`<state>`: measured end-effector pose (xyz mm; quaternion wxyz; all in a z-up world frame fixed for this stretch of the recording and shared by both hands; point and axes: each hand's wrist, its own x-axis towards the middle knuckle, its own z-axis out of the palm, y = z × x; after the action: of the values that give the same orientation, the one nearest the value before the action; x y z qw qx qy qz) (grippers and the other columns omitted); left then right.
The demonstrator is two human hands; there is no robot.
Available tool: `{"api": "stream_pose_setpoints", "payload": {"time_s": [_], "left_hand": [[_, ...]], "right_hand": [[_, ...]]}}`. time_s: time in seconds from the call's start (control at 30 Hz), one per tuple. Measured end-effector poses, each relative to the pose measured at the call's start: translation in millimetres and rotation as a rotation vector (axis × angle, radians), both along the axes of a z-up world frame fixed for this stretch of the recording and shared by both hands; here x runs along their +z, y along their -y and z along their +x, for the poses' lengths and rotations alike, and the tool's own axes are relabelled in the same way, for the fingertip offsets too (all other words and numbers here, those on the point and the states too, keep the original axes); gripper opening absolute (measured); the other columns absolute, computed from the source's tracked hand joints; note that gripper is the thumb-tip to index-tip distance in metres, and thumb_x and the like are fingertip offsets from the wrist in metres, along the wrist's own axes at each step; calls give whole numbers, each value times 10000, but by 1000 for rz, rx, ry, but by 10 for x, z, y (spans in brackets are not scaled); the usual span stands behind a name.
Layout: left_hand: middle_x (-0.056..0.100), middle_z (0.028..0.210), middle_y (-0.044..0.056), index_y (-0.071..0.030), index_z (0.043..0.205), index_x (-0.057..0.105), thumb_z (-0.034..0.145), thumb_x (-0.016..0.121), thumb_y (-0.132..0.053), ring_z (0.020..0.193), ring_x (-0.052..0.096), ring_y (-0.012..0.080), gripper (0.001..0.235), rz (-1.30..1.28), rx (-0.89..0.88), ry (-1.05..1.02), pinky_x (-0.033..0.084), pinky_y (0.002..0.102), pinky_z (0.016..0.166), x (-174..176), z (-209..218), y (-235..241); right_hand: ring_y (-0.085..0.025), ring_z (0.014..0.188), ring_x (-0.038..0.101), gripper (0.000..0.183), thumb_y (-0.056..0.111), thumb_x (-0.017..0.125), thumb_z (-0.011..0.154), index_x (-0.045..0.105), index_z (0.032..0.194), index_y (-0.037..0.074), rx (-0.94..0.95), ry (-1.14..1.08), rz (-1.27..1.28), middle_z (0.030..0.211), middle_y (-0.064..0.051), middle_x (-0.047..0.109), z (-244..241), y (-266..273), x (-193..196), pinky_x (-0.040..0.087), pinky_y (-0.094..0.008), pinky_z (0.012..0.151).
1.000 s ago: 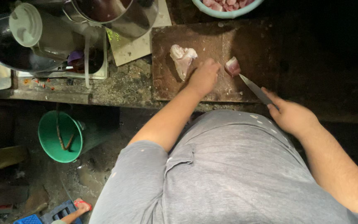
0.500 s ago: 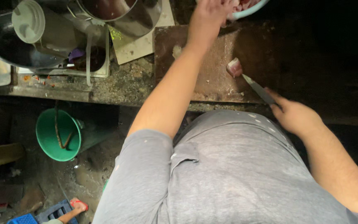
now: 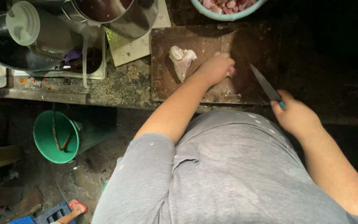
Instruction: The person slices meat on a wooden cutting board using a knife, placing the sliced pieces into a blue plastic bowl.
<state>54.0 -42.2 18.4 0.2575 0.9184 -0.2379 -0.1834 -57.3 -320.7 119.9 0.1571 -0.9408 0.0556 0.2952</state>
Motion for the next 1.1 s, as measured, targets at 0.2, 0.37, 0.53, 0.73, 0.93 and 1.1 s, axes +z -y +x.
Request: {"api": "stream_pose_setpoints", "payload": {"time_s": [0.2, 0.37, 0.53, 0.73, 0.93, 1.1], "left_hand": [[644, 1080, 104, -71, 1028, 711, 838, 732, -127, 1077, 707, 256, 199, -350, 300, -107, 561, 395, 933, -61, -271, -354], [677, 1098, 137, -53, 1077, 736, 842, 787, -132, 1050, 749, 259, 254, -595, 381, -158, 602, 384, 916, -185, -344, -397], [679, 1131, 177, -46, 1155, 696, 757, 843, -185, 1040, 667, 347, 447, -306, 494, 31, 529, 409, 903, -234, -335, -397], [692, 1071, 166, -66, 1051, 716, 849, 763, -166, 1011, 670, 352, 231, -336, 541, 12, 528, 433, 902, -259, -434, -388], [659, 1034, 161, -58, 983, 656, 893, 694, -106, 996, 642, 374, 110, -357, 428, 162, 519, 461, 886, -140, -433, -399], [654, 1008, 130, -72, 978, 643, 878, 682, -98, 998, 639, 364, 110, -284, 368, 181, 509, 469, 893, -91, -447, -391]], "right_hand": [[-412, 1052, 700, 517, 427, 535, 1003, 548, 1477, 222, 59, -32, 45, 1134, -204, 737, 32, -200, 64, 557, -499, 892], [-412, 1073, 690, 524, 435, 558, 1003, 541, 1480, 220, 120, 11, 30, 1155, -209, 726, 78, -313, 32, 555, -496, 898], [-419, 1089, 685, 518, 406, 563, 1015, 518, 1506, 245, 153, 35, 77, 1181, -223, 719, 133, -439, 86, 553, -495, 908], [-421, 1007, 702, 659, 351, 543, 1012, 323, 1630, 415, 217, -47, 76, 1103, -252, 712, 231, -624, 175, 560, -480, 891], [-412, 973, 709, 630, 328, 529, 1015, 350, 1614, 403, 292, -33, 108, 1076, -228, 730, 349, -760, 195, 573, -487, 857], [-415, 953, 705, 621, 326, 532, 1001, 348, 1590, 392, 316, -55, 103, 1072, -224, 726, 409, -728, 163, 572, -496, 820]]}}
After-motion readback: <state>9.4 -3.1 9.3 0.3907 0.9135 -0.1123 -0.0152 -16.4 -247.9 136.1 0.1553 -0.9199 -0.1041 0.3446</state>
